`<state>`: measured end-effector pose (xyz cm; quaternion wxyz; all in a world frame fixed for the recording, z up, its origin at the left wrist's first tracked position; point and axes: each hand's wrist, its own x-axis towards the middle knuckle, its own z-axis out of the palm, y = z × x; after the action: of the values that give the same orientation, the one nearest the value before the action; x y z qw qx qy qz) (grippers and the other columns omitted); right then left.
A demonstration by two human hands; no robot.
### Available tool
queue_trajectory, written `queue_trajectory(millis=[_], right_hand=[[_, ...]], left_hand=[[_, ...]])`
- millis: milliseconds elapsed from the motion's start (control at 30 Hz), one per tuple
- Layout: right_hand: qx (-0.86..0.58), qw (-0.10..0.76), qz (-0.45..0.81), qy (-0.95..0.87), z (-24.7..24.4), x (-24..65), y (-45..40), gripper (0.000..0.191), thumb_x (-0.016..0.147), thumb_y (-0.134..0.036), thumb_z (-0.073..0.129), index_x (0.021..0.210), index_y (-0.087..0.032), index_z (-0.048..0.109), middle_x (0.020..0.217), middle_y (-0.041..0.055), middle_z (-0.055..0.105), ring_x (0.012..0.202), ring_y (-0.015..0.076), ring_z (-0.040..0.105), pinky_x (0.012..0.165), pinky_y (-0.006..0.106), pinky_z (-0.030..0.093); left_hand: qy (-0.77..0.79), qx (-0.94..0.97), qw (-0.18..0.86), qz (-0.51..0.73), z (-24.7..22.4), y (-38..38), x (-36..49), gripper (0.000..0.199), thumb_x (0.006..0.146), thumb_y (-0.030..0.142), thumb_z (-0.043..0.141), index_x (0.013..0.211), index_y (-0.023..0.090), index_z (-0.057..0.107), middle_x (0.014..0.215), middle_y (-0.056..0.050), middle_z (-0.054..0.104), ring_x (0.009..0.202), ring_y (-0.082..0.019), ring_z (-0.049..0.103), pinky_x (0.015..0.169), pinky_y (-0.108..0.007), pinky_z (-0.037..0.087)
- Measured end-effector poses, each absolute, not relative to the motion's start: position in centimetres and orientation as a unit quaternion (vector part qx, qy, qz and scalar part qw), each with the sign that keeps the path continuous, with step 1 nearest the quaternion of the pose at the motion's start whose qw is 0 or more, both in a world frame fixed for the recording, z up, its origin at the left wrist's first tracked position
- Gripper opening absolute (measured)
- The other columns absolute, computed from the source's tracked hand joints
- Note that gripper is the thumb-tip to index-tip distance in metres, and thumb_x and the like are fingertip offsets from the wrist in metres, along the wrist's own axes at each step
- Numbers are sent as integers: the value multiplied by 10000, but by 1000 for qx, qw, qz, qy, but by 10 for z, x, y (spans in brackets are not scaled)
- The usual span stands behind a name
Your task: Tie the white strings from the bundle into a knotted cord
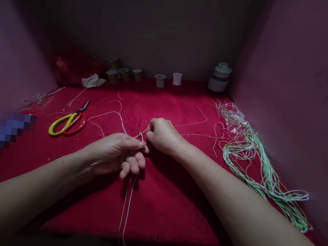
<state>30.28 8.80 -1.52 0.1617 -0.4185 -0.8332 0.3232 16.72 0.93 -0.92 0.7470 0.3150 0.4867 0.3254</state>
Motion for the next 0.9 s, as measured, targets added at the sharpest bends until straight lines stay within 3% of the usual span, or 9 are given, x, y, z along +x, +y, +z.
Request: queue_trajectory(millis=[167,400,900], right_hand=[[-411,149,321,-840,-14,303,90,137,692,-115,467,749,-134,590,607,7,586,483,50,432,483,184,292],[-393,142,290,-861,-14,303,92,199,714,-140,524,839,-169,677,739,18,636,645,83,518,573,183,349],[-388,142,245,-877,-18,302,89,170,698,-141,537,771,-188,683,669,24,619,606,93,509,578,205,354]], left_hand=[[483,322,751,316,-12,8,167,217,852,123,369,765,52,554,579,-129,649,456,-200,629,302,-241,473],[485,323,753,306,-13,8,168,214,850,124,364,761,56,546,590,-147,651,456,-208,629,307,-254,475],[500,327,761,253,-10,7,152,182,829,161,396,758,85,545,581,-145,656,441,-217,627,280,-230,445]])
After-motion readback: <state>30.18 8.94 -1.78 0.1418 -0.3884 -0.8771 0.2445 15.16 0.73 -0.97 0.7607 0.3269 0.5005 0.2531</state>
